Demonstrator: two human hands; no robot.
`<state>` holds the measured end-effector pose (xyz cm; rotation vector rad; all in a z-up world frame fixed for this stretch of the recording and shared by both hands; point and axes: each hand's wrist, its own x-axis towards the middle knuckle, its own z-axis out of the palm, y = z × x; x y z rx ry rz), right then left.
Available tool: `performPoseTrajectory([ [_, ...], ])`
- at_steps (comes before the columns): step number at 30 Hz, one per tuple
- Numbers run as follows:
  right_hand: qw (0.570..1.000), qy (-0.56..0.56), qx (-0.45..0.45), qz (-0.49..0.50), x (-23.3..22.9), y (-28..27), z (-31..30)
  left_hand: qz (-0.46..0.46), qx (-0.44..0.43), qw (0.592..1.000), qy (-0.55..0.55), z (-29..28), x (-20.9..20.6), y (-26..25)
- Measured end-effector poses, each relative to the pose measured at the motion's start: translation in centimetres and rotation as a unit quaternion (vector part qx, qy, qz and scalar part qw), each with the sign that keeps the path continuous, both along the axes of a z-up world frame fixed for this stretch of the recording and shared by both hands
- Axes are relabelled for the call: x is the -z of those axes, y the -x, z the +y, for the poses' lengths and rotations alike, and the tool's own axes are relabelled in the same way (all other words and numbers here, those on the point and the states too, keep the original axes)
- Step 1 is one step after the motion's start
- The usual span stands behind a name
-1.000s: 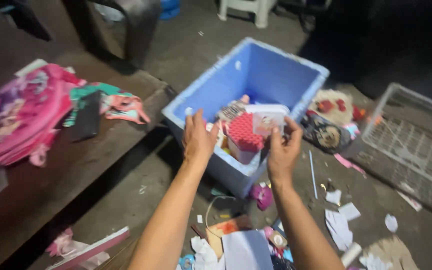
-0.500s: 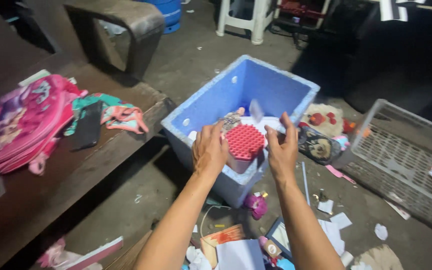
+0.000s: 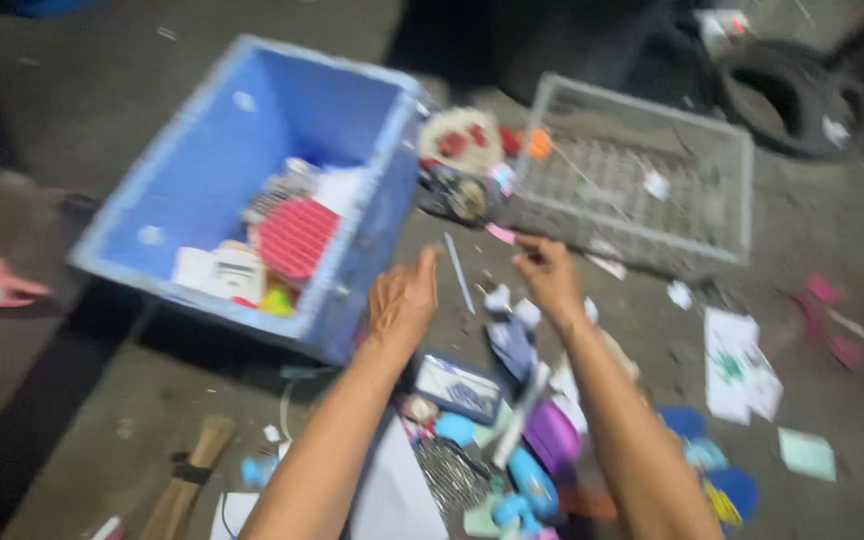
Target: Gathering various scattered toys and placing them into a blue container.
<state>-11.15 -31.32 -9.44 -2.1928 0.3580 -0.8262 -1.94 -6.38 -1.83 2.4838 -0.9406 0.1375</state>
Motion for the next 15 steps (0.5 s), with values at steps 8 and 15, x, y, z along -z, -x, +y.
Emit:
performPoseTrajectory([
  [8,0.946,-0.278,0.108,0.126,6.7,13.5,-5.9,0.110,0.139,0.984,-0.029,-6.3,5.9,5.2],
  [15,0.940,-0.108,0.094,0.309,11.9,18.8,-0.8,0.174,0.174,0.966,-0.079,-6.8,11.3,7.9],
])
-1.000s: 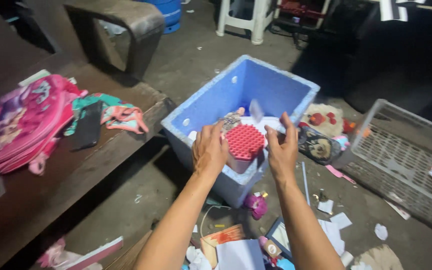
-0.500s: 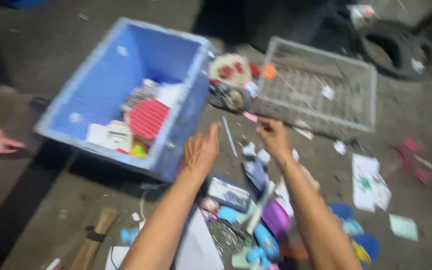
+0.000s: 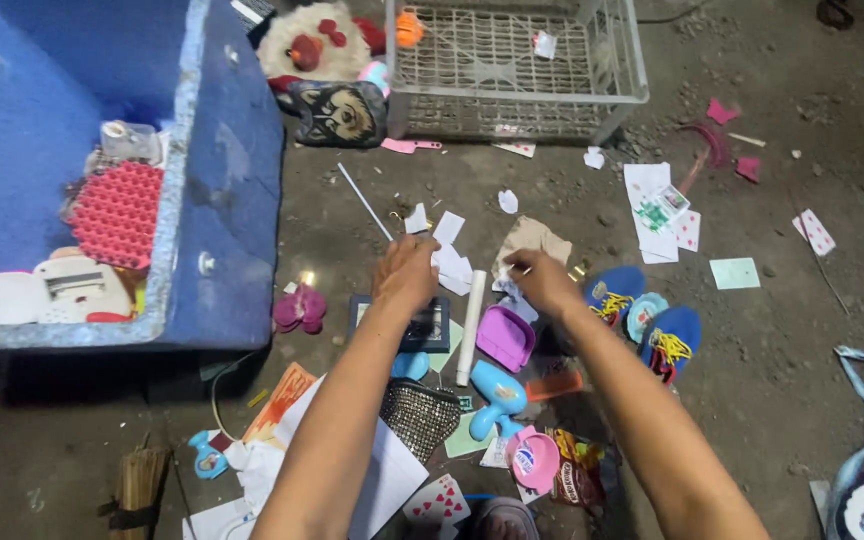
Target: Gathering various scattered toys and placing them into a blue container.
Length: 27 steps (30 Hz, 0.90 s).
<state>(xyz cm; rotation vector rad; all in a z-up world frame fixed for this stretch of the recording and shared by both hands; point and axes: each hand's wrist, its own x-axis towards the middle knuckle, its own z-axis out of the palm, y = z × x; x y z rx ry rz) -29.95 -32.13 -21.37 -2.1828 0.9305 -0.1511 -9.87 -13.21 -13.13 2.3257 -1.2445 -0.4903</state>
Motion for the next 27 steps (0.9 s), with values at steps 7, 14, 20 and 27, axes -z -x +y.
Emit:
performPoseTrajectory([
  [7,0.987,-0.013,0.027,0.158,-0.7,-4.0,6.1,0.002,0.015,0.991,-0.136,1.9,5.1,1.0],
  [14,0.989,0.097,0.038,0.101,-1.1,-6.4,10.1,-0.060,0.122,0.940,-0.314,5.0,3.4,0.3],
  [20,0.990,0.022,-0.023,0.137,0.7,-7.4,11.6,-0.081,0.141,0.946,-0.280,5.9,5.1,-0.2],
  [27,0.992,0.073,0.089,0.058,0.6,-6.1,9.2,0.015,0.051,0.971,-0.234,6.2,2.3,-1.2],
])
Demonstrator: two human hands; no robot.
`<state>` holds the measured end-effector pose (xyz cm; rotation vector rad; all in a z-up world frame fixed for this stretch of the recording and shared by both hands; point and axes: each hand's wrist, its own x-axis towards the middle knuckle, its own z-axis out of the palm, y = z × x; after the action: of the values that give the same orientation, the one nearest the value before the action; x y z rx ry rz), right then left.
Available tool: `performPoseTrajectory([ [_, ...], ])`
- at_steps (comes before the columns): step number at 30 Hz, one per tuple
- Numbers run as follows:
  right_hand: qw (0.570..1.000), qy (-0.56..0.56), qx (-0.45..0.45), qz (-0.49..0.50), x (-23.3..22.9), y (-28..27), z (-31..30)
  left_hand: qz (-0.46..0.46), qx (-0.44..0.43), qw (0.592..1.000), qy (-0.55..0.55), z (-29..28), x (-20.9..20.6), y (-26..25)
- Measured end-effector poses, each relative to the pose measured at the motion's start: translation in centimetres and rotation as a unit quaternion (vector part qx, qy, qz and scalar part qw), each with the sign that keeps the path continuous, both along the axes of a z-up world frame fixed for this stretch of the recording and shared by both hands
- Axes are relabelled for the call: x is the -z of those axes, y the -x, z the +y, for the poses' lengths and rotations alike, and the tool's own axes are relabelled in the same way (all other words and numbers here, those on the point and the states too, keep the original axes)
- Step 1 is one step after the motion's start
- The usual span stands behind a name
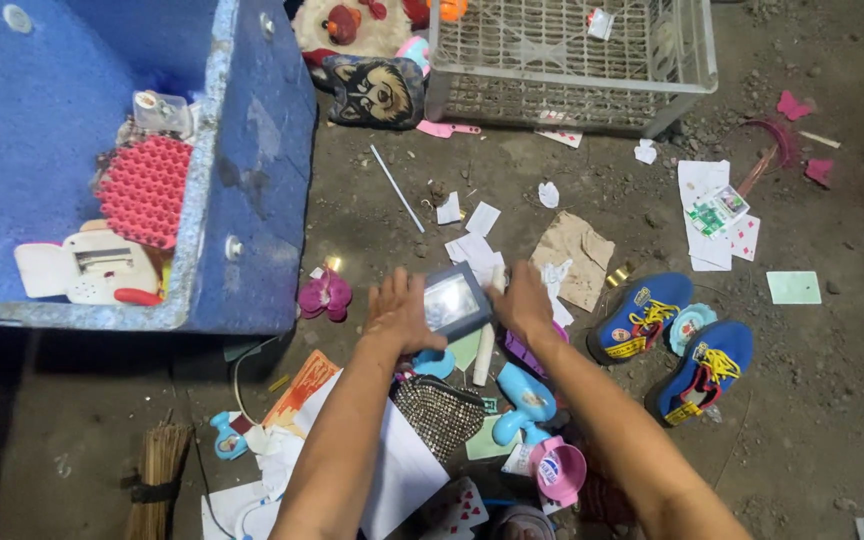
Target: Gathering various scattered toys and placing them into a blue container.
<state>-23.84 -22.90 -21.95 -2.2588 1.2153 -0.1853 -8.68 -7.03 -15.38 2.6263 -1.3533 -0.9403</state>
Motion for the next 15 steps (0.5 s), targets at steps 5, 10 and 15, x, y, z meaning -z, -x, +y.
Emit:
performPoseTrajectory([
  [5,0.986,-0.120,0.023,0.114,-0.8,0.1,1.9,0.029,-0.037,0.997,0.064,1.0,2.9,-1.0],
  [10,0.992,-0.117,0.017,-0.047,2.0,-0.2,0.7,0.131,-0.179,0.966,0.132,1.6,-3.4,-1.6],
  [15,0.897,-0.331,0.065,-0.285,-5.0,-4.6,1.0,0.147,-0.297,0.881,0.338,1.1,-6.9,-3.6],
])
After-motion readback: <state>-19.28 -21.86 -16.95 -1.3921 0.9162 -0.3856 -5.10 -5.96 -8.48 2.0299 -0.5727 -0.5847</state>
